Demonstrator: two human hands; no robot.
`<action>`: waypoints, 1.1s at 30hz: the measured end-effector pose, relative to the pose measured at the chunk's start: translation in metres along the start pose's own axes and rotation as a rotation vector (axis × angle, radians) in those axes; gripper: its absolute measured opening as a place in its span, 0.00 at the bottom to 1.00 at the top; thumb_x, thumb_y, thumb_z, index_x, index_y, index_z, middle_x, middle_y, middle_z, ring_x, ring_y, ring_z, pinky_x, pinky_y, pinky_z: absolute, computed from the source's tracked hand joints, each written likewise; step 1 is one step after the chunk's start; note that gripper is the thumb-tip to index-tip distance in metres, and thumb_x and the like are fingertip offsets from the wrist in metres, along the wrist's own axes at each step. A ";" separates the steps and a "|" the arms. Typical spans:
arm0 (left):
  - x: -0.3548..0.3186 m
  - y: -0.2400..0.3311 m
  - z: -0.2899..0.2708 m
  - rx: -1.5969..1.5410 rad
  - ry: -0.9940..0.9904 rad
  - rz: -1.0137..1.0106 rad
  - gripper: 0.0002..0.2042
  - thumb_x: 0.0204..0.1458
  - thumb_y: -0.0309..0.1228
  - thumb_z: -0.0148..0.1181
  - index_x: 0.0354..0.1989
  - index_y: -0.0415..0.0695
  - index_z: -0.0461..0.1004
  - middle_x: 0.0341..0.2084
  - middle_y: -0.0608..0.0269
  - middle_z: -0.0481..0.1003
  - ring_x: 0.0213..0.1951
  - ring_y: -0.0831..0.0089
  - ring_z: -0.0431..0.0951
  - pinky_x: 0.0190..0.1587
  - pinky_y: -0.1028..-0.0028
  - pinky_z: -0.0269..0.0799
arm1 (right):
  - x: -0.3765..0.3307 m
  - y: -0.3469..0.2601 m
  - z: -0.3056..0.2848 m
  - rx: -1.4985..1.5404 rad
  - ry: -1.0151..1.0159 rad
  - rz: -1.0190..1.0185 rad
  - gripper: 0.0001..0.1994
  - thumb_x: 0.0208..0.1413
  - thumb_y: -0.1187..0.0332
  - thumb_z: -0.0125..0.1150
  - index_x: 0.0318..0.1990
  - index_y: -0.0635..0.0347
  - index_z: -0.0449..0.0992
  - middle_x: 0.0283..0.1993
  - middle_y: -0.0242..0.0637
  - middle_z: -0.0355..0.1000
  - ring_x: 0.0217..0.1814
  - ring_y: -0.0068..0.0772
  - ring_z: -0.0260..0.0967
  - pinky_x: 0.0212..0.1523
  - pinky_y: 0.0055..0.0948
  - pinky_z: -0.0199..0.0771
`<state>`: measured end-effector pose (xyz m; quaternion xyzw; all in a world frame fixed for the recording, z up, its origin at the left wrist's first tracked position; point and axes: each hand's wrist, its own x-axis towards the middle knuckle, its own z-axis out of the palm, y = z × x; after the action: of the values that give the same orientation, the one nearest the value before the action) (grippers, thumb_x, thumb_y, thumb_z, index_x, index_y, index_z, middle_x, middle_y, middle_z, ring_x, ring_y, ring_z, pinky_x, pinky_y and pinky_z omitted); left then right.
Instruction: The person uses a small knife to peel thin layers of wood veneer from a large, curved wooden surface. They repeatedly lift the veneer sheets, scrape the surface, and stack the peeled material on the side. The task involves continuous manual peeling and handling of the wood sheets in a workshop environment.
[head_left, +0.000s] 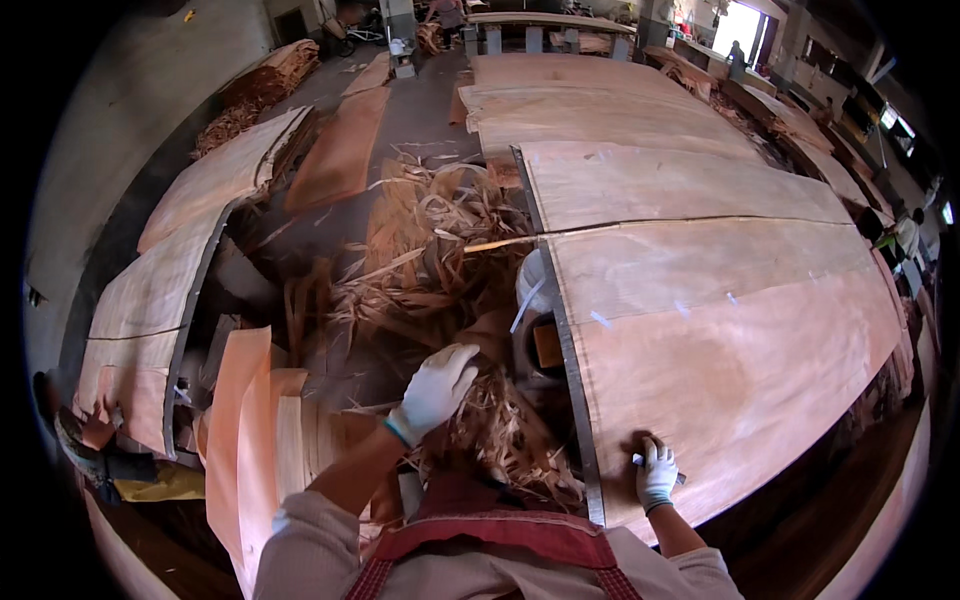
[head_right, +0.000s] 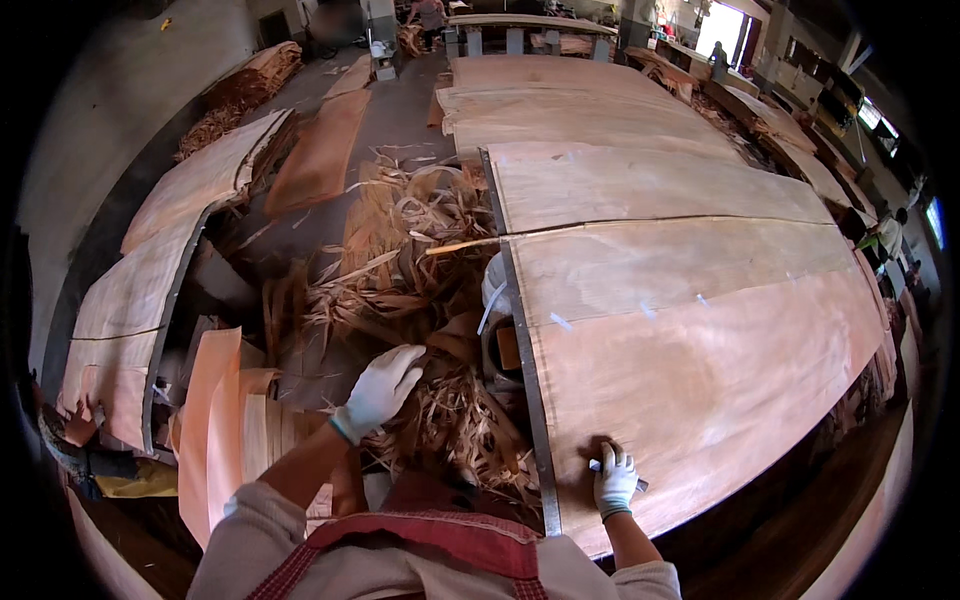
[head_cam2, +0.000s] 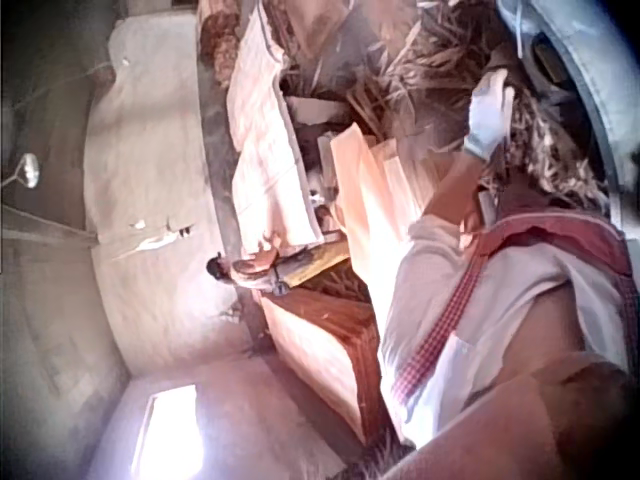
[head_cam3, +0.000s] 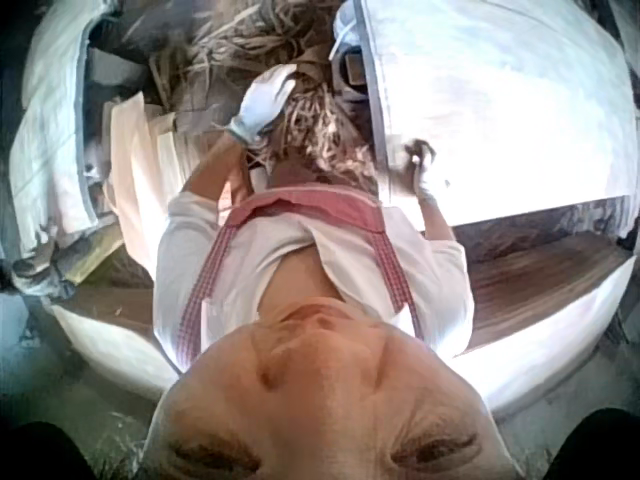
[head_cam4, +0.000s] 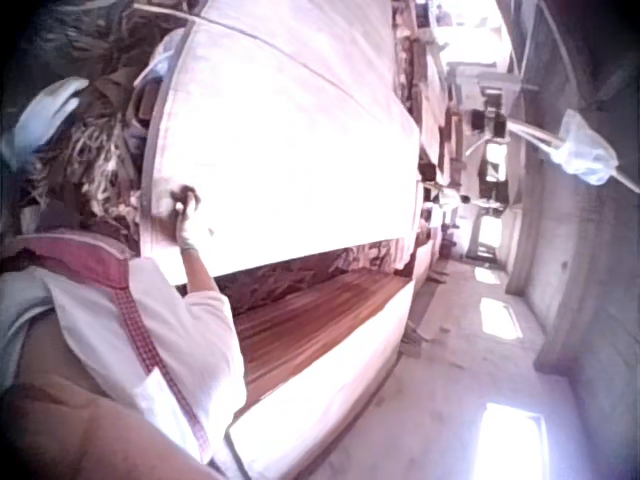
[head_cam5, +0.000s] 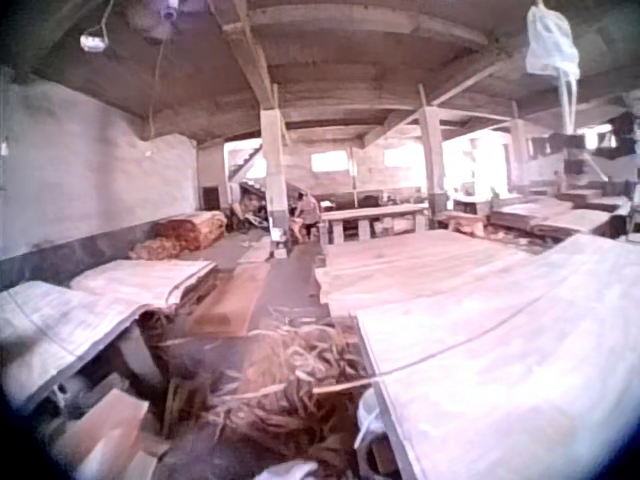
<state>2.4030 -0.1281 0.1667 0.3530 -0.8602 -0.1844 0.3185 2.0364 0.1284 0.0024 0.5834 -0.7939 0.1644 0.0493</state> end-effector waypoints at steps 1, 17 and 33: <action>0.018 -0.017 0.008 -0.042 -0.026 0.001 0.13 0.55 0.32 0.52 0.47 0.39 0.69 0.41 0.46 0.73 0.45 0.48 0.72 0.47 0.60 0.69 | 0.001 0.002 0.001 -0.036 -0.031 0.023 0.21 0.47 0.70 0.57 0.52 0.51 0.68 0.54 0.37 0.67 0.44 0.46 0.67 0.42 0.44 0.71; 0.475 -0.309 0.174 -1.068 -0.079 -0.737 0.07 0.58 0.30 0.54 0.42 0.44 0.73 0.33 0.65 0.77 0.31 0.76 0.77 0.34 0.76 0.75 | 0.100 -0.088 0.030 0.353 0.314 0.970 0.09 0.56 0.78 0.47 0.42 0.66 0.72 0.33 0.35 0.69 0.32 0.23 0.62 0.32 0.23 0.66; 0.715 -0.504 0.281 -0.557 -0.057 -0.355 0.11 0.43 0.35 0.63 0.34 0.43 0.78 0.25 0.58 0.78 0.28 0.69 0.76 0.34 0.69 0.70 | 0.471 -0.182 0.069 0.517 0.035 0.903 0.12 0.54 0.77 0.52 0.46 0.64 0.72 0.40 0.51 0.73 0.44 0.47 0.72 0.45 0.34 0.71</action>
<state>2.0675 -0.9648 -0.0124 0.3915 -0.7103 -0.4749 0.3416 2.0677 -0.3703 0.1020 0.1730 -0.8990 0.3697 -0.1590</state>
